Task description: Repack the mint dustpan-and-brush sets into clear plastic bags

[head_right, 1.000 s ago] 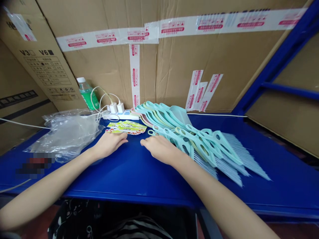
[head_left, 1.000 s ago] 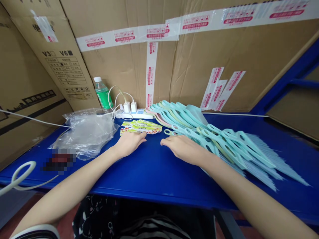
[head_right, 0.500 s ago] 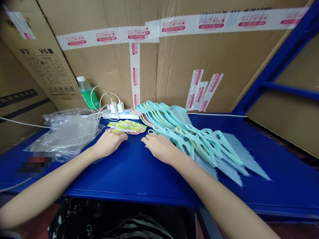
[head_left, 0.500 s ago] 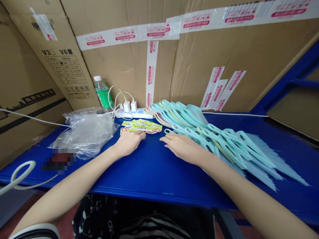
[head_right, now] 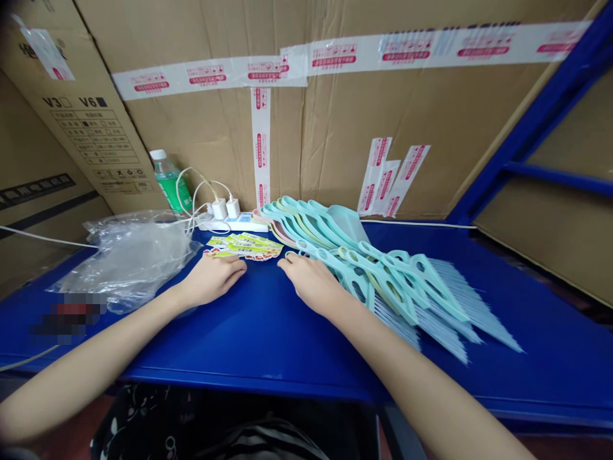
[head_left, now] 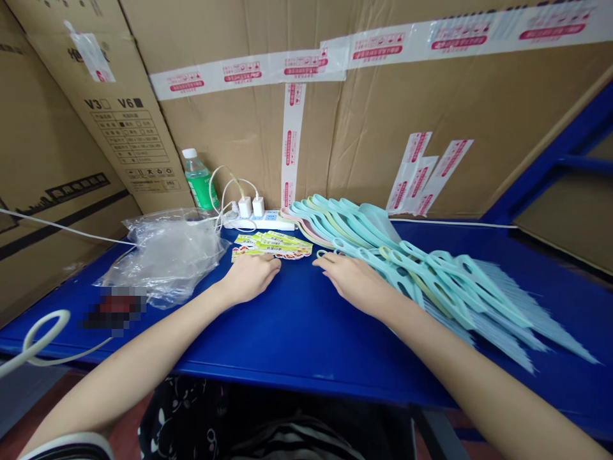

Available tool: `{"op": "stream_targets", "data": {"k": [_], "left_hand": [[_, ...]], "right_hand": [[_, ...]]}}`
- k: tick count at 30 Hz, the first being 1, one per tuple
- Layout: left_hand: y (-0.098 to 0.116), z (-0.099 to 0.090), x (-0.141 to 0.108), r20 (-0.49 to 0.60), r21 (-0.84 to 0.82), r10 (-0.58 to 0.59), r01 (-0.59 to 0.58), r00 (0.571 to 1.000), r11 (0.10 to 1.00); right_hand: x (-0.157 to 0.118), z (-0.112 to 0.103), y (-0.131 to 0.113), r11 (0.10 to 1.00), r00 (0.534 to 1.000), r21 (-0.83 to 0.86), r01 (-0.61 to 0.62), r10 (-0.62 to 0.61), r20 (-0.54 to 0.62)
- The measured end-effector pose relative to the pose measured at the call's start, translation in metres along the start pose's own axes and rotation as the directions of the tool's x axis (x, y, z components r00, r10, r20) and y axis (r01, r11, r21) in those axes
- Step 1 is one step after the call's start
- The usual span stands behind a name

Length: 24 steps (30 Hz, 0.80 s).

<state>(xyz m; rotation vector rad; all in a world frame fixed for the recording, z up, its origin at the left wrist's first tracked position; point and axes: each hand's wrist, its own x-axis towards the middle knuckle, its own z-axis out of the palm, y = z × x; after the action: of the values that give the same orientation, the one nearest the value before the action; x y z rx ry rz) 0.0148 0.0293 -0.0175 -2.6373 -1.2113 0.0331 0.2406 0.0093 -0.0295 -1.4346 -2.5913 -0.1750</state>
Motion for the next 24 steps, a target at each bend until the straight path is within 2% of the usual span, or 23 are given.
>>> {"op": "stream_targets", "data": {"k": [12, 17, 24], "left_hand": [[-0.0015, 0.0016, -0.0011, 0.002, -0.044, 0.000, 0.000, 1.000, 0.999], [-0.0009, -0.0001, -0.0006, 0.031, -0.028, -0.008, 0.008, 0.999, 1.000], [-0.0016, 0.0007, -0.0011, 0.021, -0.050, -0.005, 0.007, 1.000, 0.999]], "right_hand": [[0.0019, -0.0050, -0.0009, 0.992, 0.992, -0.018, -0.126, 0.125, -0.012], [0.0031, -0.0078, -0.0024, 0.985, 0.984, -0.042, -0.169, 0.170, 0.046], [0.0041, -0.0088, -0.0011, 0.982, 0.984, -0.103, -0.159, 0.166, 0.067]]}}
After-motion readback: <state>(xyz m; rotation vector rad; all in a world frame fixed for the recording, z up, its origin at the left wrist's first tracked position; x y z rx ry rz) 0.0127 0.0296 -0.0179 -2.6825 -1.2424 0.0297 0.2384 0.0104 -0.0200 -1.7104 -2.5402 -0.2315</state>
